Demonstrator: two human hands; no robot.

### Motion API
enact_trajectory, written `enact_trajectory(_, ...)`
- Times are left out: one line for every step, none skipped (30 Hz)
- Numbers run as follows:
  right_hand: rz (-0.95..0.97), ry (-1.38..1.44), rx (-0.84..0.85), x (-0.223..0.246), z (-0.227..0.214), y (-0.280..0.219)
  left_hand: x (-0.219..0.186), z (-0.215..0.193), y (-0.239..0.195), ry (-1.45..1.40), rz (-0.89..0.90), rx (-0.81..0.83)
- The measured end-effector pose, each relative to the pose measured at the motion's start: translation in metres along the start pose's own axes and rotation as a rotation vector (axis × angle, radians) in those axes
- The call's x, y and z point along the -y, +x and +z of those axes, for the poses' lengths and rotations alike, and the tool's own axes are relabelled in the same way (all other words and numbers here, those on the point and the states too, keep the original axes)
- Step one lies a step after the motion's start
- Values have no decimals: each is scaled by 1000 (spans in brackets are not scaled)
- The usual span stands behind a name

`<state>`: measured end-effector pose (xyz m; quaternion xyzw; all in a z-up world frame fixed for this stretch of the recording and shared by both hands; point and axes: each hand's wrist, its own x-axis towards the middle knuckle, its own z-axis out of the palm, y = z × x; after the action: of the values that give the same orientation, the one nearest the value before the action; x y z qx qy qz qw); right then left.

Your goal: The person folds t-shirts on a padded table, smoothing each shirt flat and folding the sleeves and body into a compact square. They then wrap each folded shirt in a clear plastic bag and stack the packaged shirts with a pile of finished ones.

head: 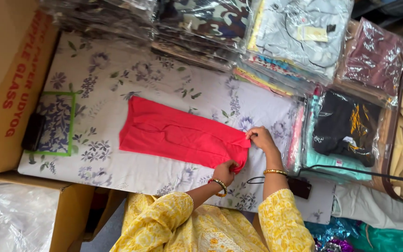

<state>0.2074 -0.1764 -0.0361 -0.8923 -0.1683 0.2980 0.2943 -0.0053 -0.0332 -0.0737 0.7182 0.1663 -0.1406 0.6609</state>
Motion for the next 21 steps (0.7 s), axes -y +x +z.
enact_trajectory(-54,-81,-96,7,3,-5,3,3,1,41,14,-22)
enact_trajectory(-49,-75,-97,15,2,-9,4,5,2,46,10,-16)
enact_trajectory(32,-66,-119,23,2,-12,5,7,2,54,-9,-14)
enact_trajectory(108,-61,-142,32,-2,-13,4,8,6,60,-23,-16)
enact_trajectory(109,-59,-144,29,-2,-12,-2,8,7,63,-22,-15)
enact_trajectory(47,-97,-164,27,-3,-10,-7,8,7,61,-38,-3)
enact_trajectory(-14,-135,-183,26,-2,-9,-13,7,6,58,-53,9)
enact_trajectory(-16,-134,-180,26,-5,-7,-15,7,6,58,-55,6)
enact_trajectory(-9,-98,-165,27,-7,-4,-18,7,5,66,-59,21)
enact_trajectory(-1,-63,-150,28,-9,-1,-21,6,5,73,-63,37)
enact_trajectory(-2,-62,-147,32,-10,-1,-18,6,5,73,-65,35)
enact_trajectory(110,-21,-118,35,-12,-1,-16,7,5,98,-62,34)
enact_trajectory(222,19,-88,38,-14,0,-14,9,5,123,-59,33)
enact_trajectory(221,17,-87,44,-12,-2,-12,10,6,120,-58,31)
enact_trajectory(236,-30,-159,50,-10,-4,-11,11,7,135,-47,21)
enact_trajectory(254,-75,-231,55,-6,-7,-9,12,7,151,-36,13)
enact_trajectory(254,-76,-230,57,-6,-8,-10,12,7,149,-37,13)
enact_trajectory(323,-144,-154,59,-6,-10,-12,13,7,150,-43,10)
enact_trajectory(393,-213,-78,61,-5,-12,-13,14,7,151,-48,7)
enact_trajectory(394,-213,-77,55,-5,-12,-15,14,7,150,-49,9)
enact_trajectory(373,-247,-106,48,-5,-12,-17,15,7,136,-41,4)
